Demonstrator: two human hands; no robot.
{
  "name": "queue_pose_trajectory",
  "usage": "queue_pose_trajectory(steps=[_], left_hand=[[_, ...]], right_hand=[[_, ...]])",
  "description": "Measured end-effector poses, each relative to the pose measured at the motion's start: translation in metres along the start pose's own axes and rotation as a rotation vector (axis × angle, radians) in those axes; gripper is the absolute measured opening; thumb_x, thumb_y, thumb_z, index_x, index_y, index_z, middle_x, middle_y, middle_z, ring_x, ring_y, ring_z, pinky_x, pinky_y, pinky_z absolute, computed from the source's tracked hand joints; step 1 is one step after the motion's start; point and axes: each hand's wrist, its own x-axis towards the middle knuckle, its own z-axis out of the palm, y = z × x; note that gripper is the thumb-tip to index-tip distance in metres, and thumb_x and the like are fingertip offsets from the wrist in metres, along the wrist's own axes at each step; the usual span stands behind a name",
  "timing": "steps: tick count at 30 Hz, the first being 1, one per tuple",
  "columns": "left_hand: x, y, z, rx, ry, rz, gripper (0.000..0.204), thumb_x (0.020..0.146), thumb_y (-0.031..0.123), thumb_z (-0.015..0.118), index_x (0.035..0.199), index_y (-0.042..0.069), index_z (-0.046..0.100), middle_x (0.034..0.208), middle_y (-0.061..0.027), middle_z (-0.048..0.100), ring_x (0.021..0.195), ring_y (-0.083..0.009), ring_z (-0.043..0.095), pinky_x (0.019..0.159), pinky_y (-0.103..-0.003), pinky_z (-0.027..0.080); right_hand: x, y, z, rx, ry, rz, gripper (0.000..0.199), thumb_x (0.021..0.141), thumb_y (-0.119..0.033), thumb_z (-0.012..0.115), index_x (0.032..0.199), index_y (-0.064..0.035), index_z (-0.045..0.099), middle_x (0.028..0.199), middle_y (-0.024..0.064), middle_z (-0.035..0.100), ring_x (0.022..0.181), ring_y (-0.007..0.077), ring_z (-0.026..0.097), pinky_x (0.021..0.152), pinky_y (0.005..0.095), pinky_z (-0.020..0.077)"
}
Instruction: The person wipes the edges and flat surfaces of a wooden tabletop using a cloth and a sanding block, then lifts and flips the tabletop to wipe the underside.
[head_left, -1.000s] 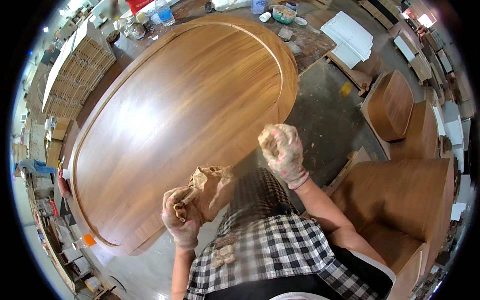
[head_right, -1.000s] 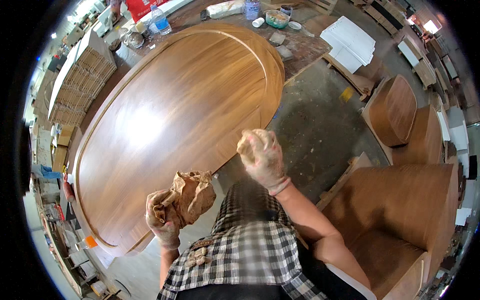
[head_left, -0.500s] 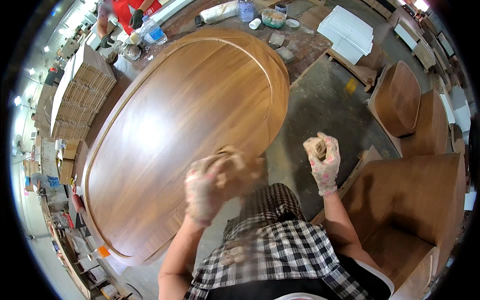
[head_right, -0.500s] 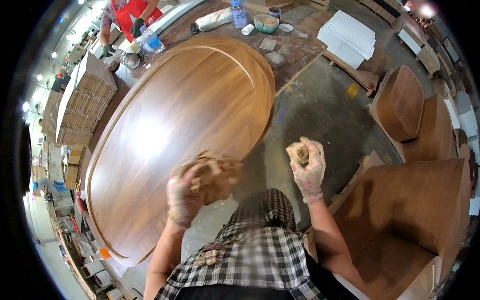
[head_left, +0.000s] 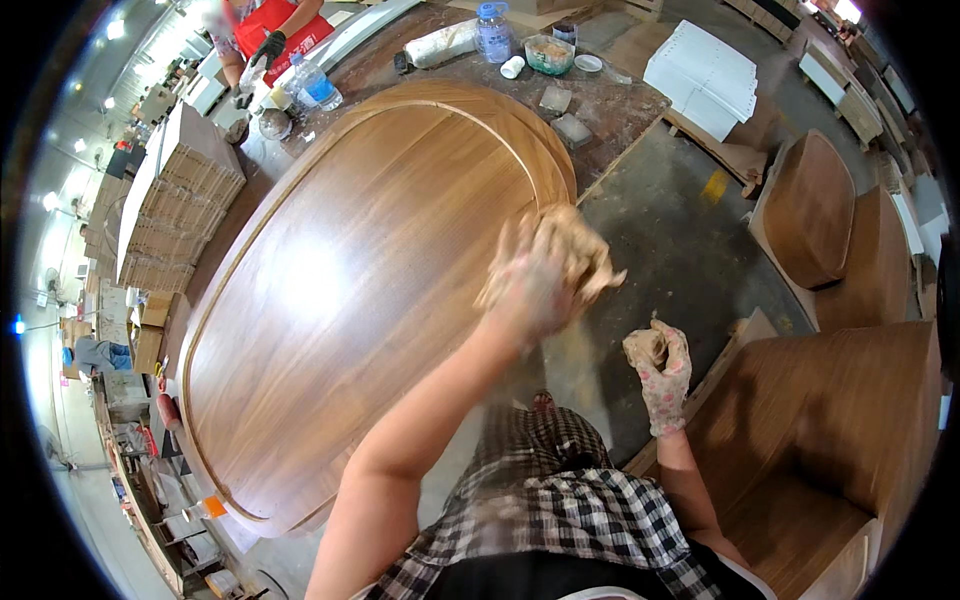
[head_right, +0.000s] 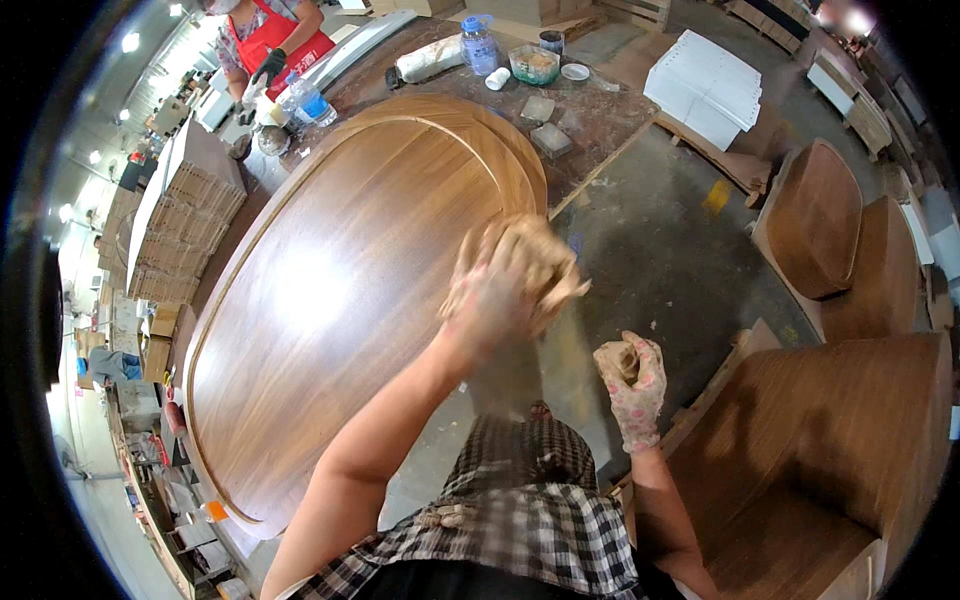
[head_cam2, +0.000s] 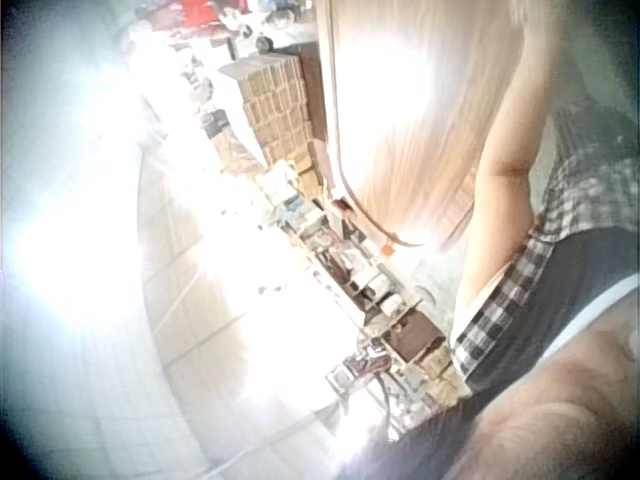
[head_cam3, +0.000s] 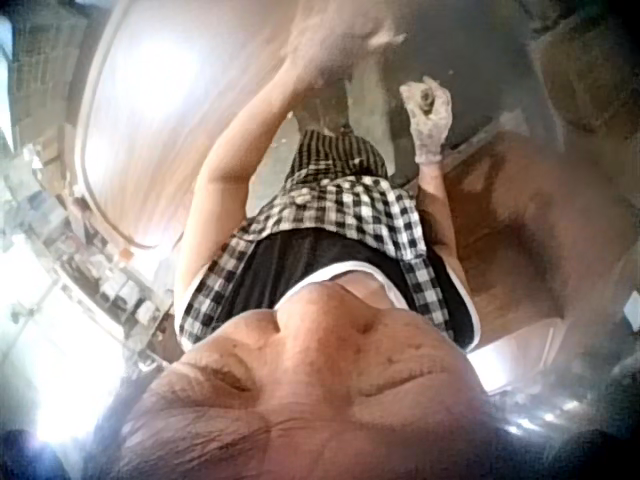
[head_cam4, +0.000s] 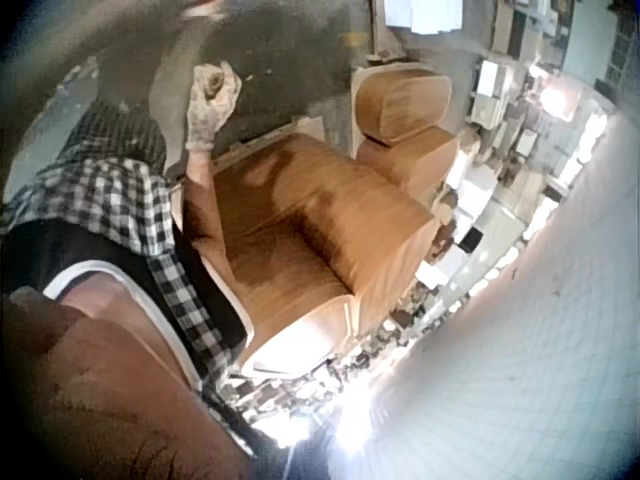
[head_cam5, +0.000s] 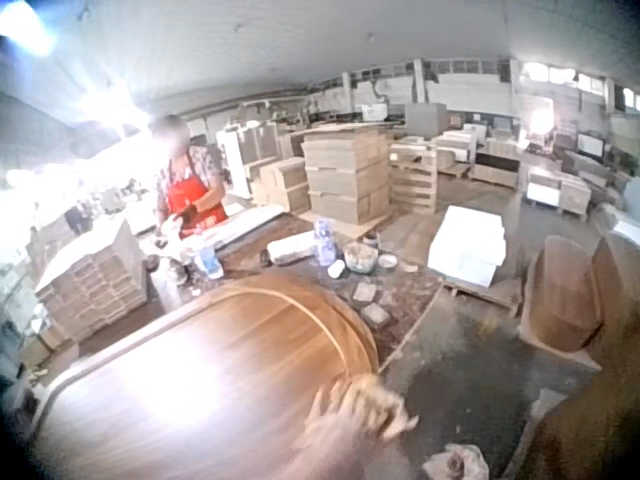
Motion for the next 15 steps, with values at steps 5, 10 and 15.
queue_pose_trajectory(steps=[5,10,15], left_hand=[[-0.105,-0.005,-0.043,0.201,-0.224,-0.08,0.082,0.093,0.059,0.051,0.142,-0.006,0.042,0.151,-0.0239,0.039,0.145,-0.0397,0.027,0.12,-0.051,0.019],[-0.063,-0.005,-0.014,0.098,-0.07,-0.001,0.073,0.093,0.047,0.056,0.141,-0.007,0.044,0.153,-0.0238,0.036,0.147,-0.0383,0.026,0.12,-0.049,0.021],[-0.041,0.003,0.004,0.023,-0.011,-0.046,0.064,0.091,0.034,0.057,0.139,-0.007,0.047,0.153,-0.0236,0.035,0.147,-0.0374,0.025,0.119,-0.047,0.025]], right_hand=[[-0.003,0.015,0.002,0.035,0.008,0.053,0.042,0.082,-0.004,0.074,0.12,0.0013,0.059,0.107,0.0089,0.06,0.096,0.0189,0.061,0.088,0.0317,0.0494],[0.004,0.008,0.02,0.041,-0.027,-0.051,0.04,0.081,-0.003,0.074,0.119,-0.0029,0.061,0.104,0.0074,0.061,0.091,0.0187,0.06,0.082,0.0322,0.05],[0.013,-0.017,0.008,0.407,-0.048,0.144,0.04,0.089,-0.005,0.067,0.127,0.0014,0.053,0.103,0.0055,0.064,0.093,0.0112,0.057,0.087,0.03,0.0498]])
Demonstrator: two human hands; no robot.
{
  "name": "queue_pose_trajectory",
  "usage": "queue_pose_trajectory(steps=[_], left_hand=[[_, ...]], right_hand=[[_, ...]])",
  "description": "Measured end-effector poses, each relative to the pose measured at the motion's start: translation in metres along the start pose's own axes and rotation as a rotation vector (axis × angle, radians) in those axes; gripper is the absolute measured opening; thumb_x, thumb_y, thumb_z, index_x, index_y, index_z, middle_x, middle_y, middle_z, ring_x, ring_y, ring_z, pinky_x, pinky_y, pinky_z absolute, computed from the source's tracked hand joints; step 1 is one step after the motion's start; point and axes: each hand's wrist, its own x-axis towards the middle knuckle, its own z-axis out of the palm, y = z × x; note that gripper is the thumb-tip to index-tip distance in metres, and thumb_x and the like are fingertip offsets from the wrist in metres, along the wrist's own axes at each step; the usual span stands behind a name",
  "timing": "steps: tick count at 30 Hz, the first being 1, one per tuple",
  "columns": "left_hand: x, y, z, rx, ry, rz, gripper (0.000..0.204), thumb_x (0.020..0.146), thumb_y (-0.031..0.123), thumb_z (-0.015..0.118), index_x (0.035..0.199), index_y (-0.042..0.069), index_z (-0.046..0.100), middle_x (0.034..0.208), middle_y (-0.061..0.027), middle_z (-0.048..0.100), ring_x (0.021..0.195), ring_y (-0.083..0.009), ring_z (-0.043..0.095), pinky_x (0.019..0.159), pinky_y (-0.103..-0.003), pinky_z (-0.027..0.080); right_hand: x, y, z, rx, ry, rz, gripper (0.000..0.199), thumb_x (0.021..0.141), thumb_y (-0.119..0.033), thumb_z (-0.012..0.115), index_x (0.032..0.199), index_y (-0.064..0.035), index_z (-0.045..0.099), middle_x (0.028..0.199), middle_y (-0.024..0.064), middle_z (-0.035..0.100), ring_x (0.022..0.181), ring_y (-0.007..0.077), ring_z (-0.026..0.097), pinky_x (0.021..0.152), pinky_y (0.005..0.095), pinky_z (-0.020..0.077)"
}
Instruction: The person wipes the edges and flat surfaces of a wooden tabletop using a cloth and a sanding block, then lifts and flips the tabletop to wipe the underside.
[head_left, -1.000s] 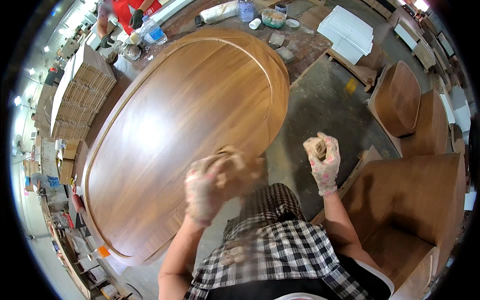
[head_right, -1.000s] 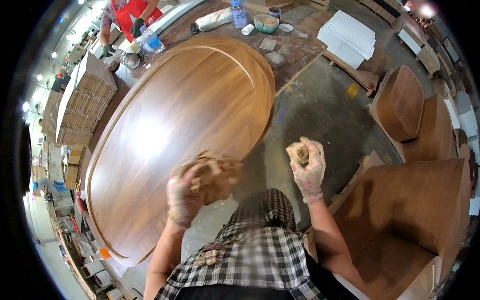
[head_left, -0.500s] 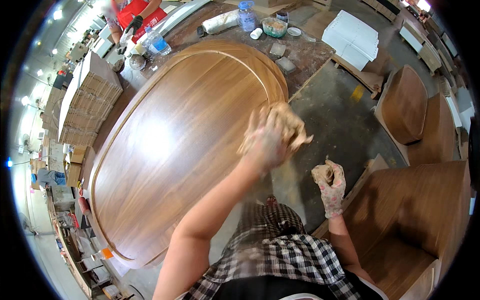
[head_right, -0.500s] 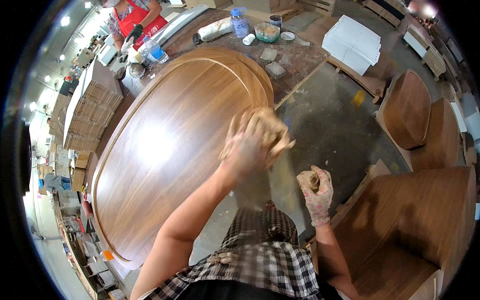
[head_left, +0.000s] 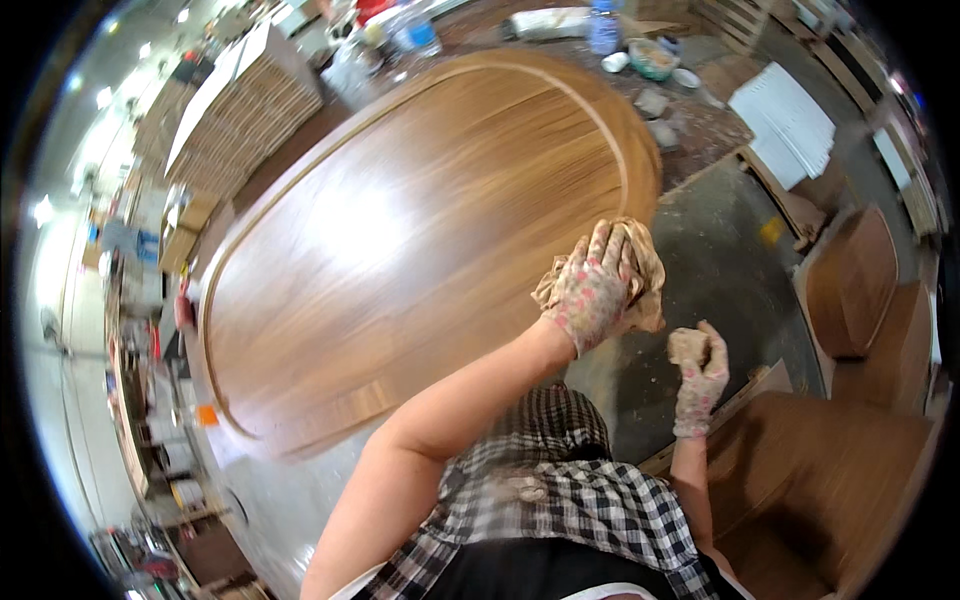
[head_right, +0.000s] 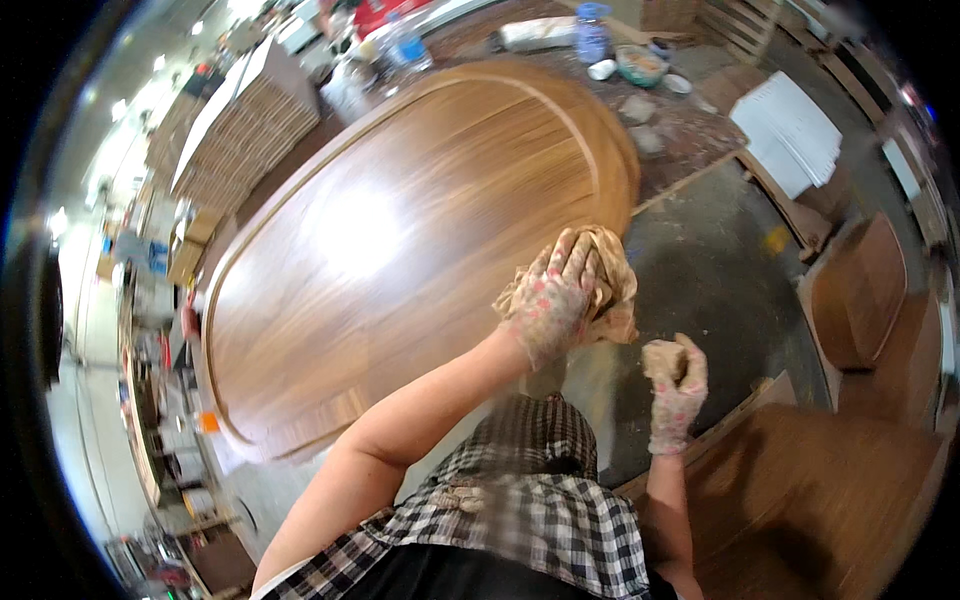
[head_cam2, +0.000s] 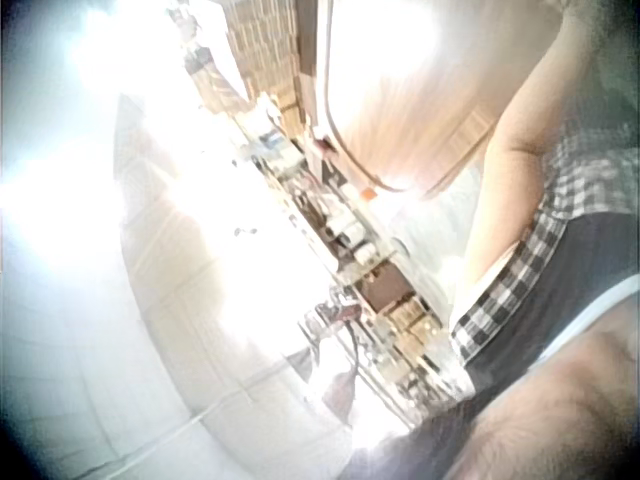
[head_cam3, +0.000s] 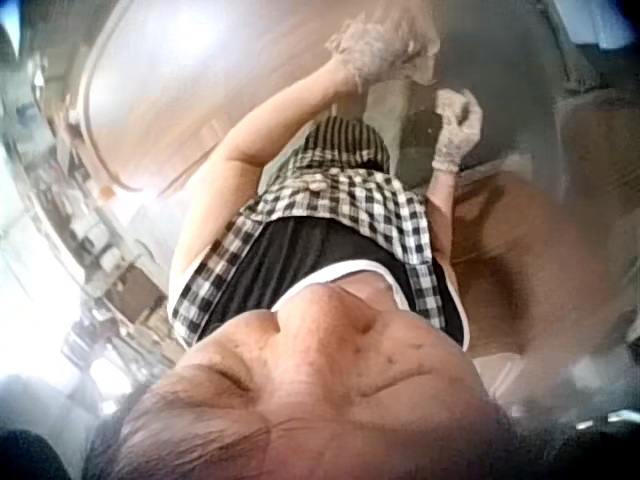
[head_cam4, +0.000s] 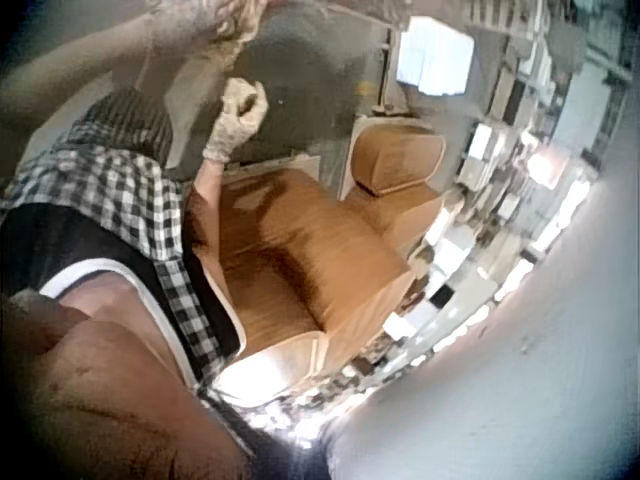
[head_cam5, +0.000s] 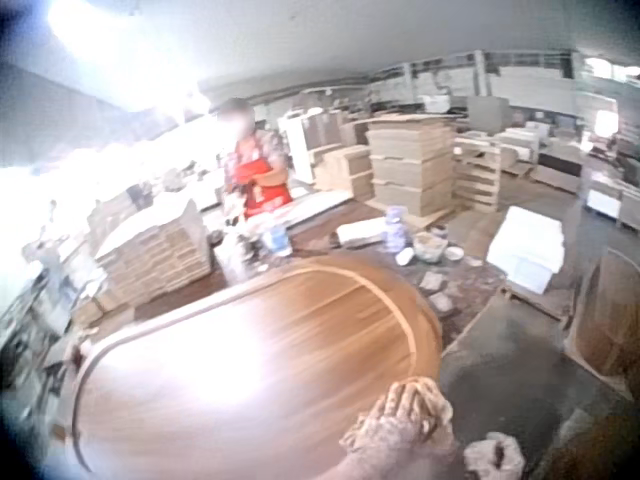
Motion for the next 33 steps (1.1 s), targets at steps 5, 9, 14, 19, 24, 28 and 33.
queue_pose_trajectory(steps=[5,9,14,19,24,28,33], left_hand=[[-0.128,-0.029,-0.029,0.219,-0.12,-0.083,0.066,0.091,0.035,0.058,0.142,-0.005,0.043,0.152,-0.0224,0.037,0.146,-0.0361,0.027,0.119,-0.047,0.026],[-0.23,-0.061,-0.055,0.201,-0.218,-0.341,0.085,0.09,0.056,0.054,0.145,-0.007,0.038,0.156,-0.0239,0.03,0.148,-0.0342,0.024,0.122,-0.045,0.02],[-0.352,-0.107,-0.053,0.355,-0.026,-0.409,0.06,0.089,0.032,0.064,0.134,-0.004,0.048,0.146,-0.0222,0.044,0.138,-0.0367,0.04,0.114,-0.05,0.033],[-0.448,-0.137,-0.067,0.221,0.07,-0.567,0.065,0.078,0.021,0.072,0.132,-0.005,0.048,0.147,-0.0228,0.043,0.138,-0.0401,0.04,0.114,-0.05,0.032],[-0.562,-0.184,-0.065,0.319,0.026,-0.66,0.065,0.078,0.021,0.071,0.134,-0.002,0.048,0.151,-0.0192,0.041,0.142,-0.0351,0.037,0.117,-0.05,0.029],[-0.645,-0.24,-0.085,0.397,0.05,-0.954,0.051,0.086,0.008,0.065,0.135,0.001,0.053,0.142,-0.0166,0.051,0.134,-0.0314,0.047,0.113,-0.046,0.036],[-0.707,-0.293,-0.094,-0.435,0.993,-0.953,0.042,0.09,0.002,0.063,0.132,0.001,0.056,0.129,-0.0134,0.059,0.119,-0.0253,0.057,0.097,-0.037,0.05]], right_hand=[[0.008,0.007,0.0,-0.037,0.025,-0.018,0.045,0.089,-0.012,0.069,0.13,0.0025,0.055,0.119,0.0077,0.059,0.106,0.0147,0.055,0.097,0.0314,0.0446],[0.011,-0.018,0.049,-0.057,-0.016,-0.114,0.043,0.09,-0.011,0.066,0.129,0.0026,0.055,0.117,0.0079,0.061,0.105,0.0155,0.056,0.097,0.0321,0.0444],[-0.015,-0.056,0.131,0.011,-0.221,-0.258,0.042,0.091,-0.013,0.065,0.128,0.0033,0.055,0.115,0.0121,0.064,0.106,0.0189,0.06,0.097,0.0329,0.0468],[-0.063,-0.075,0.202,0.077,-0.34,-0.336,0.045,0.09,-0.017,0.071,0.127,0.0026,0.056,0.114,0.0136,0.065,0.105,0.02,0.062,0.096,0.0332,0.0491],[-0.131,-0.081,0.279,0.096,-0.344,-0.224,0.037,0.091,-0.001,0.061,0.127,0.0041,0.055,0.115,0.015,0.065,0.105,0.0202,0.063,0.095,0.0322,0.051],[-0.153,-0.067,0.311,0.109,-0.362,-0.172,0.036,0.092,-0.001,0.06,0.128,0.004,0.055,0.115,0.0148,0.065,0.106,0.0208,0.062,0.096,0.0324,0.0507],[-0.152,-0.05,0.32,0.117,-0.326,-0.155,0.036,0.092,-0.004,0.064,0.127,0.0028,0.056,0.116,0.0113,0.064,0.105,0.0174,0.061,0.096,0.0304,0.0499]])
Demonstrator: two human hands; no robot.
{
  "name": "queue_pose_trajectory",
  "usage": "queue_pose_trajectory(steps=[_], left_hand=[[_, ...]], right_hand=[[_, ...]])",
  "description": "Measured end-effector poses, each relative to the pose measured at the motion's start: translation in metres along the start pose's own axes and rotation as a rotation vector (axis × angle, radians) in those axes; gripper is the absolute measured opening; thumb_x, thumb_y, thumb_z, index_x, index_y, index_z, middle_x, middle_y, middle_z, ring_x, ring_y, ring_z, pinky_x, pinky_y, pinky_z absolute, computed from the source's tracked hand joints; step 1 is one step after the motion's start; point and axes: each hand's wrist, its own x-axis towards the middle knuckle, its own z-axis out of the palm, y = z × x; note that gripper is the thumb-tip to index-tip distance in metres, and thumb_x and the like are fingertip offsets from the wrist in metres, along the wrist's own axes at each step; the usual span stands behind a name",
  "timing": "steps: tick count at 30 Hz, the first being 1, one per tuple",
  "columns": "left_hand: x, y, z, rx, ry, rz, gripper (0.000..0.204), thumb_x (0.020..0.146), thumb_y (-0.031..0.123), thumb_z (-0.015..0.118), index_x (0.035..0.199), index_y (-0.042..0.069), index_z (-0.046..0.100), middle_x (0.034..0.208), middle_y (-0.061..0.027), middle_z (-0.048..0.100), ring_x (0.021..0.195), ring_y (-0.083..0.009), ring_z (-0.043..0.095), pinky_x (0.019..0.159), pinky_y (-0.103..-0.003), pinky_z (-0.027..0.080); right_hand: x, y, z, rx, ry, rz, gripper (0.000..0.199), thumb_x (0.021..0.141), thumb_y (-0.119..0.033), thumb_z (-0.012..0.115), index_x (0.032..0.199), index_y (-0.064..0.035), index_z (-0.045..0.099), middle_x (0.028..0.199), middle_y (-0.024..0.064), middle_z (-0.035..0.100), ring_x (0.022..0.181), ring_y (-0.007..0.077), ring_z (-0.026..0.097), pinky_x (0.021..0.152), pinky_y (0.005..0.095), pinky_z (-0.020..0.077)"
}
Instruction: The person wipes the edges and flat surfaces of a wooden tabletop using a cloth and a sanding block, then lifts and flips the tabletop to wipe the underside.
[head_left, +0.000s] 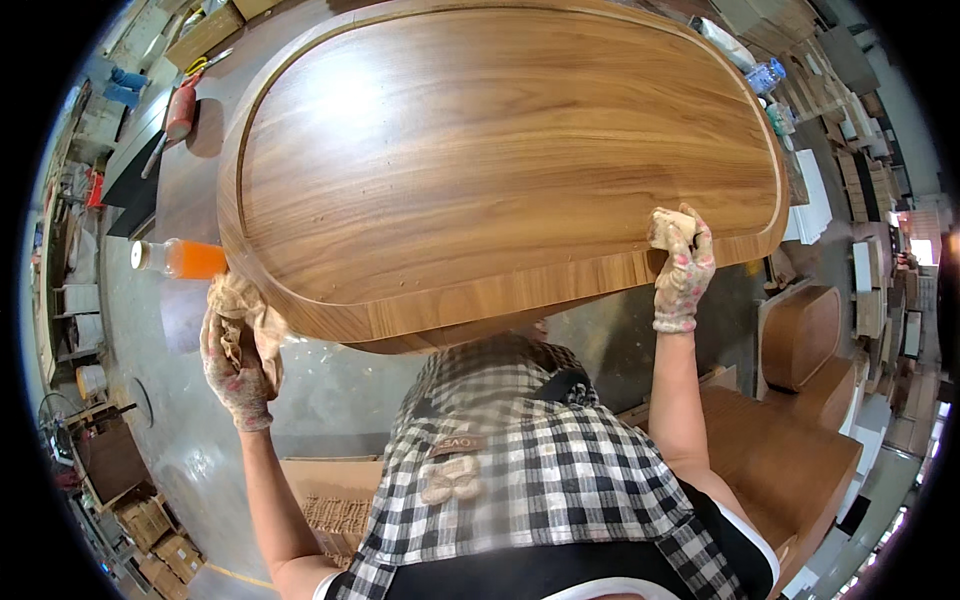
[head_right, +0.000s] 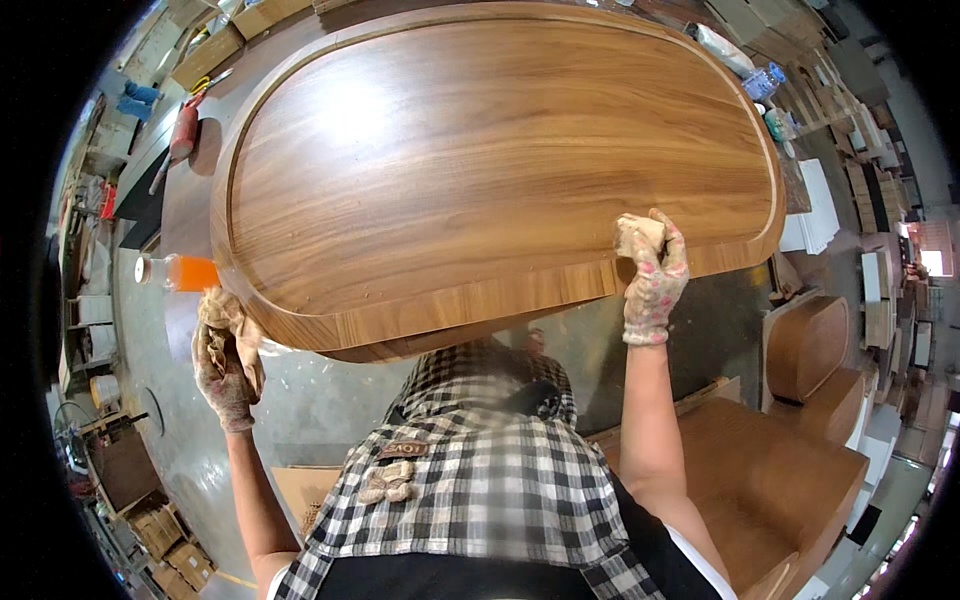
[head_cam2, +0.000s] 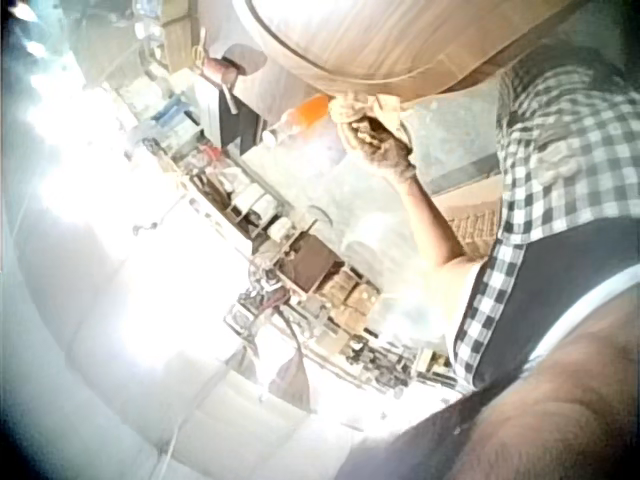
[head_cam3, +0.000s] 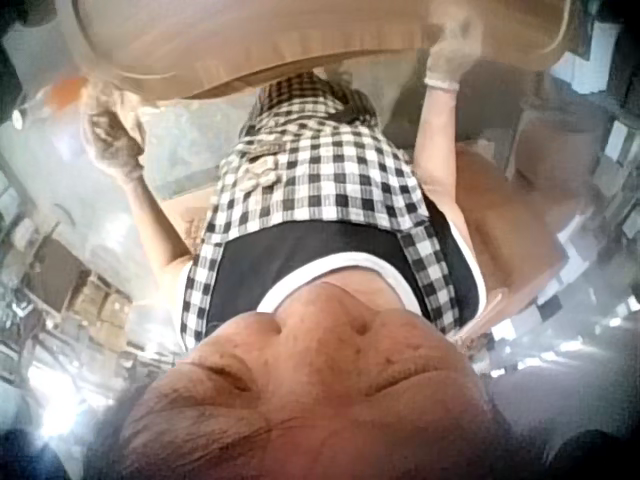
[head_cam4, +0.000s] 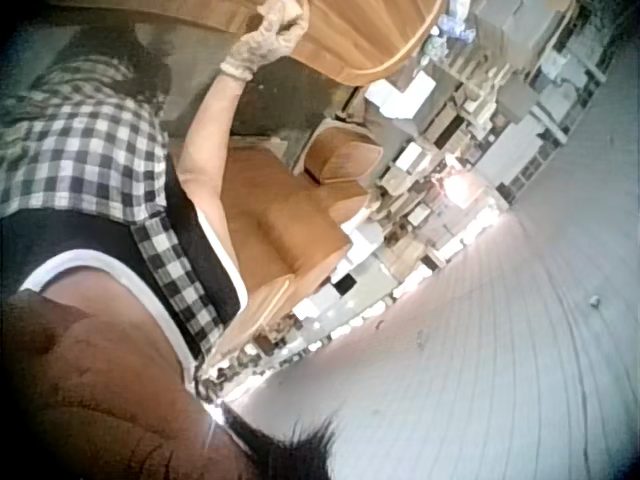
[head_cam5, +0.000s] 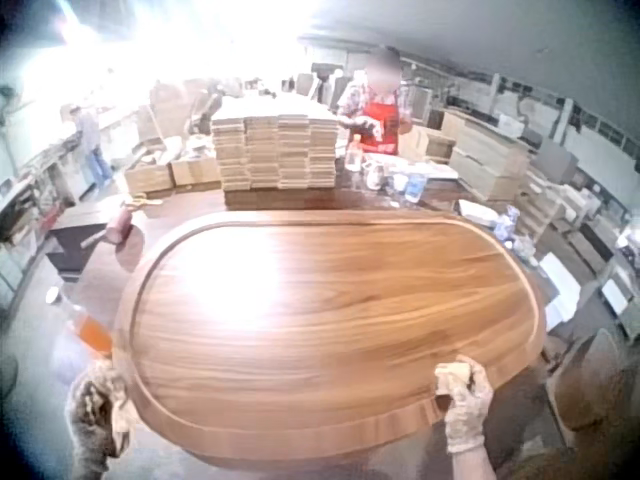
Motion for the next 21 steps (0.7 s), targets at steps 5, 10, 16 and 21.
queue_pose_trajectory(steps=[5,10,16,21], left_hand=[[0.008,0.085,0.069,0.536,-0.531,0.435,0.049,0.073,0.01,0.071,0.122,0.01,0.063,0.129,-0.0095,0.061,0.121,-0.0361,0.054,0.105,-0.046,0.042],[0.005,0.12,0.087,0.805,-0.757,0.481,0.068,0.065,0.021,0.081,0.129,0.014,0.058,0.126,-0.0065,0.058,0.121,-0.0309,0.052,0.101,-0.048,0.04],[-0.009,0.123,0.102,0.771,-0.698,0.504,0.07,0.057,0.02,0.085,0.121,0.012,0.058,0.117,-0.0068,0.057,0.108,-0.0305,0.053,0.092,-0.048,0.041],[-0.057,0.144,0.113,0.751,-0.742,0.531,0.051,0.067,0.018,0.074,0.115,0.014,0.058,0.111,-0.0081,0.06,0.101,-0.0319,0.057,0.083,-0.048,0.046]], right_hand=[[0.003,-0.012,-0.004,0.108,-0.032,0.023,0.035,0.091,-0.002,0.062,0.126,0.0022,0.057,0.118,0.0104,0.063,0.106,0.0178,0.062,0.096,0.0306,0.0503],[-0.01,-0.019,-0.023,0.089,-0.007,0.02,0.039,0.093,-0.008,0.062,0.129,0.0041,0.053,0.12,0.013,0.062,0.109,0.0193,0.061,0.097,0.0319,0.0488],[-0.028,-0.042,-0.075,-0.117,0.195,-0.043,0.038,0.09,-0.003,0.068,0.126,0.0012,0.055,0.116,0.0121,0.064,0.105,0.0189,0.062,0.095,0.032,0.0504],[-0.031,-0.024,-0.114,-0.397,0.307,-0.135,0.041,0.082,-0.001,0.077,0.119,0.0005,0.059,0.111,0.0093,0.063,0.103,0.0178,0.063,0.091,0.0311,0.0521]])
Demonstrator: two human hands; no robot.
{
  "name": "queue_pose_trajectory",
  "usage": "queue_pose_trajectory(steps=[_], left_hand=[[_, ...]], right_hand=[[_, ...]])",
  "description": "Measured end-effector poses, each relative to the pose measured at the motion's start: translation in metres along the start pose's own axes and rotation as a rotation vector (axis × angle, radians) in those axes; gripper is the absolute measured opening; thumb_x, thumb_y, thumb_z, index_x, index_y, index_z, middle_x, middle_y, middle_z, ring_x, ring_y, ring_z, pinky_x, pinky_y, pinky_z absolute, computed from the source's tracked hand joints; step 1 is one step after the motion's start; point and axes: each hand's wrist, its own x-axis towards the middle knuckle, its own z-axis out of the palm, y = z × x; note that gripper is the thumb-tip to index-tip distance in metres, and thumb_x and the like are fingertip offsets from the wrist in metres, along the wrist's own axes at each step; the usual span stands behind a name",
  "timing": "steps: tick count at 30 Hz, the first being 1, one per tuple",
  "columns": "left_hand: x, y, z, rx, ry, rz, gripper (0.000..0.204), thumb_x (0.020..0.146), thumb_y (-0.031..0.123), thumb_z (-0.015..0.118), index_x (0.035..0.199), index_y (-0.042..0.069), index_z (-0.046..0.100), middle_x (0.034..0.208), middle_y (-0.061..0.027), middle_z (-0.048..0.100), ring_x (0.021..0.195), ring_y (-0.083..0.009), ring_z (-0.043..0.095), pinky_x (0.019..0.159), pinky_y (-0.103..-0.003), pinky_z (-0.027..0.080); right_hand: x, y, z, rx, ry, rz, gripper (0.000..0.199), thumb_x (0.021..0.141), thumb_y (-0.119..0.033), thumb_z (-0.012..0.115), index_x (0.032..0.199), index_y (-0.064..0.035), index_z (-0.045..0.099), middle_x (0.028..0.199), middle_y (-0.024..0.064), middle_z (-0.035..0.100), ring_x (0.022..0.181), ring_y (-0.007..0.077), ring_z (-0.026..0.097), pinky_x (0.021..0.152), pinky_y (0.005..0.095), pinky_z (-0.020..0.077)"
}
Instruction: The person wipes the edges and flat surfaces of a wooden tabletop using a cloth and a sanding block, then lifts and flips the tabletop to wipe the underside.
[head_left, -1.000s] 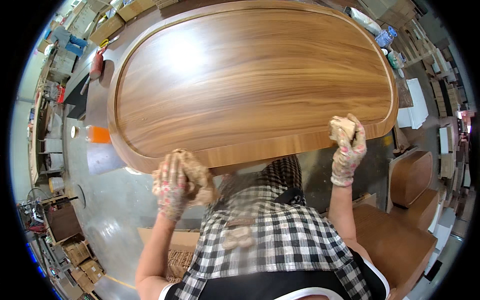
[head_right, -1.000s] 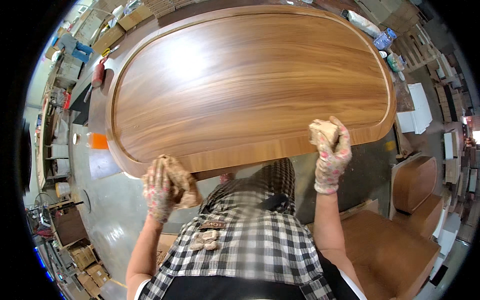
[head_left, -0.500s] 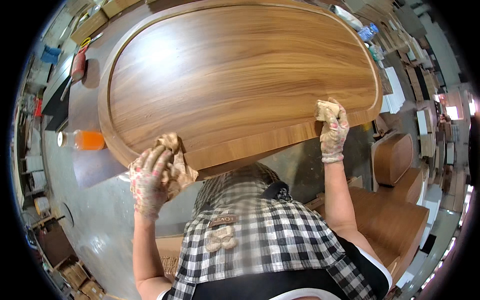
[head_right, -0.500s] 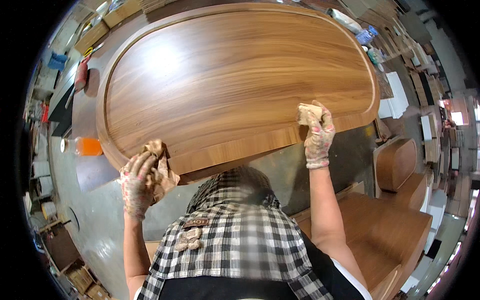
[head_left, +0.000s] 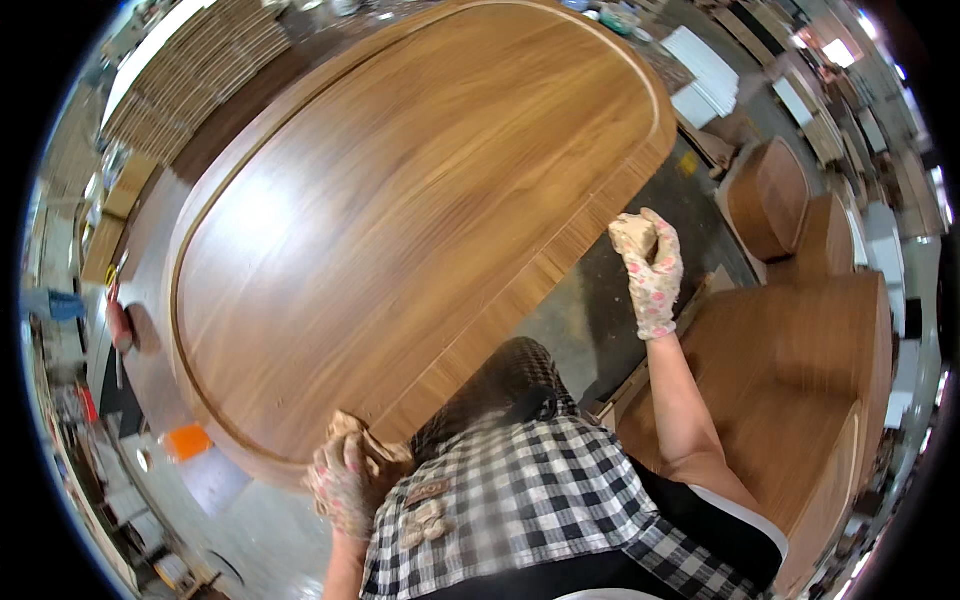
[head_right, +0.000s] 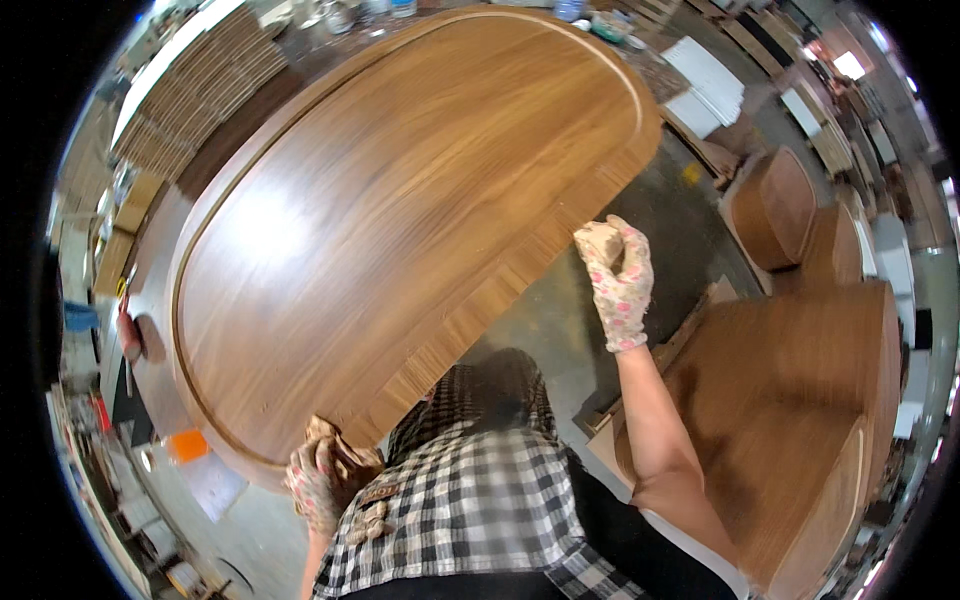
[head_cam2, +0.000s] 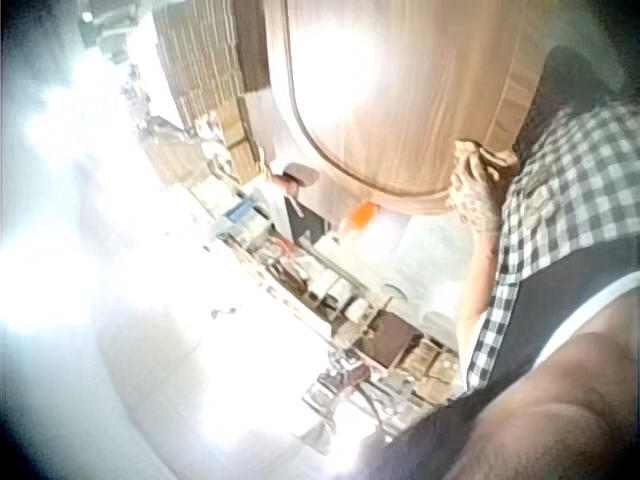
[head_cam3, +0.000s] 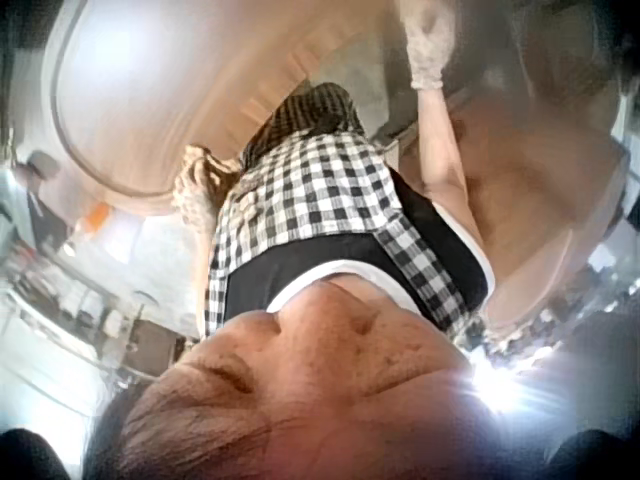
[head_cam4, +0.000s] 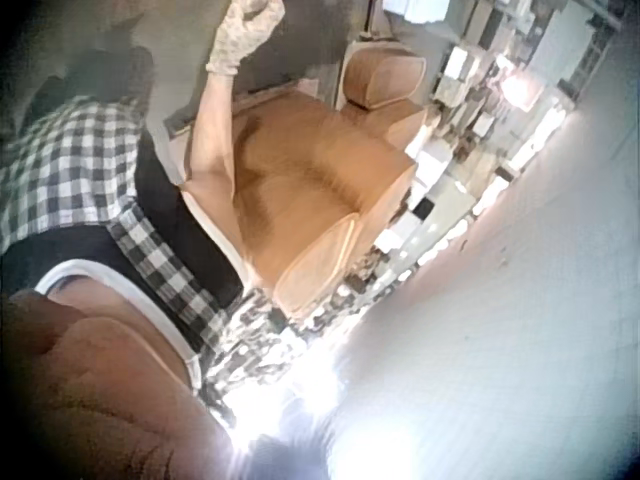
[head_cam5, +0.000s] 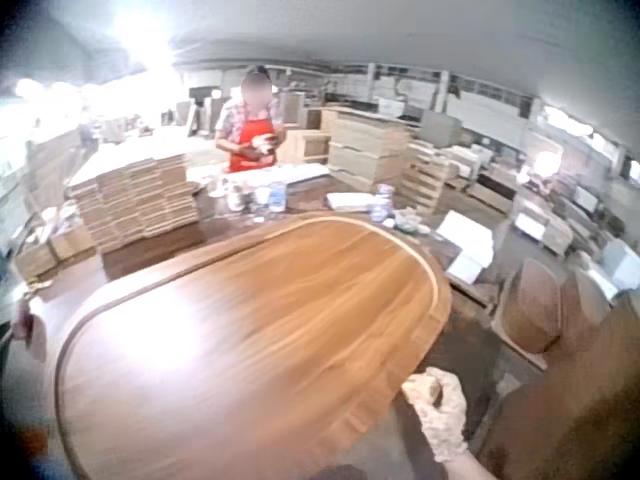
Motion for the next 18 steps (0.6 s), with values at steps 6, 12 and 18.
queue_pose_trajectory(steps=[6,12,18], left_hand=[[0.0,0.005,0.02,0.0,-0.165,0.065,0.038,0.076,0.017,0.069,0.114,0.014,0.061,0.109,-0.0061,0.062,0.1,-0.0297,0.059,0.082,-0.045,0.047],[0.023,0.017,0.01,-0.068,-0.201,0.184,0.052,0.072,0.022,0.075,0.121,0.014,0.059,0.115,-0.0086,0.06,0.105,-0.0307,0.057,0.084,-0.046,0.046],[0.051,0.04,0.012,-0.164,-0.159,0.274,0.068,0.065,0.04,0.084,0.122,0.013,0.057,0.111,-0.0094,0.057,0.101,-0.0316,0.056,0.083,-0.046,0.045]], right_hand=[[-0.012,-0.009,0.006,-0.2,-0.111,-0.098,0.026,0.087,-0.009,0.073,0.111,-0.0023,0.063,0.101,0.0079,0.065,0.097,0.0178,0.063,0.085,0.0311,0.0522],[-0.063,-0.023,0.014,-0.235,-0.199,-0.354,0.035,0.077,-0.009,0.077,0.109,-0.003,0.063,0.106,0.0113,0.068,0.095,0.03,0.065,0.08,0.0385,0.0546],[0.0,0.026,-0.006,-0.286,-0.117,-0.306,0.037,0.078,-0.005,0.074,0.112,-0.0017,0.062,0.101,0.0127,0.067,0.093,0.03,0.065,0.079,0.0393,0.0546]])
